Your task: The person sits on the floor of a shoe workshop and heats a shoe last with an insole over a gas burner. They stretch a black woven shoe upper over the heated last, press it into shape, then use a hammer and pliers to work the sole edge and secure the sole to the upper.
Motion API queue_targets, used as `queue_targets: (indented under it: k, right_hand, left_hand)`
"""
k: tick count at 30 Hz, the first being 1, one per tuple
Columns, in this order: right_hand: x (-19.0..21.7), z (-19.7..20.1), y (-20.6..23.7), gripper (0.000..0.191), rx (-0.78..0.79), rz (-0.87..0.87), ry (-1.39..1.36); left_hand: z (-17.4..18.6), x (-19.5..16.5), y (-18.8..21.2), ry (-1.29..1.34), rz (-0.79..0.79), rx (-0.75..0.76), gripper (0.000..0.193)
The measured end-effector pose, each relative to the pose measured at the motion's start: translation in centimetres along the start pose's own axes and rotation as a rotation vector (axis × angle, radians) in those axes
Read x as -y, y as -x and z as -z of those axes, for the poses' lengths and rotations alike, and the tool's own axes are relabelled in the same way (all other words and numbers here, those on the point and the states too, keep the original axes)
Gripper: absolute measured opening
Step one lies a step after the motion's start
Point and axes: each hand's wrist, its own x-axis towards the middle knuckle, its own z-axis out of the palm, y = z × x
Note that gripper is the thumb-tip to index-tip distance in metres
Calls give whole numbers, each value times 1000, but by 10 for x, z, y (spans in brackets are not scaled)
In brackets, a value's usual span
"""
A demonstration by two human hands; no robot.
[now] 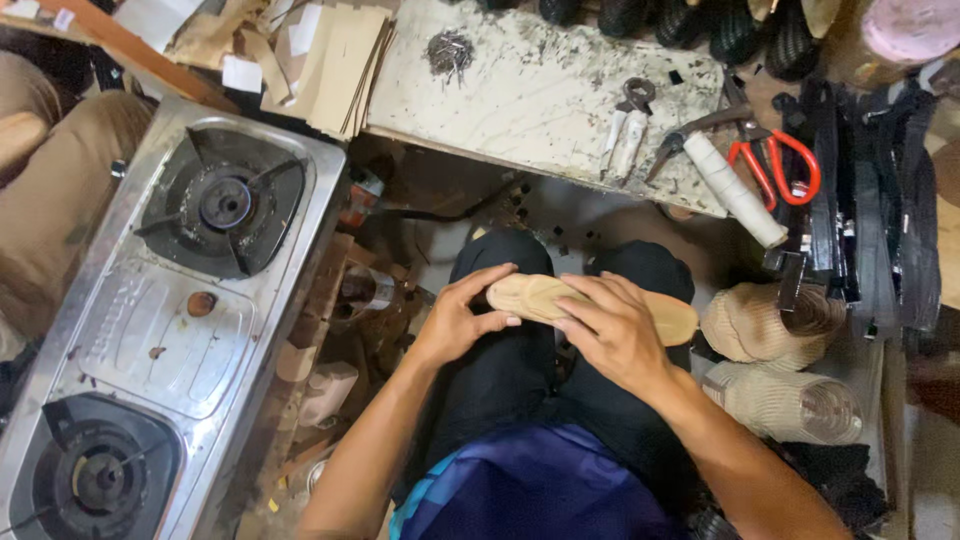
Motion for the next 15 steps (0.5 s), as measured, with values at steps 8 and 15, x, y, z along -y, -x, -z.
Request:
queue_targets:
  k: [8,15]
  right_hand:
    - [18,-36,-35,28,-3,39,-110]
    - [15,-58,-35,27,23,39,-121]
  left_hand:
    - [24,4,-3,103,64,-3,72]
    - [35,16,2,62,26,10,73]
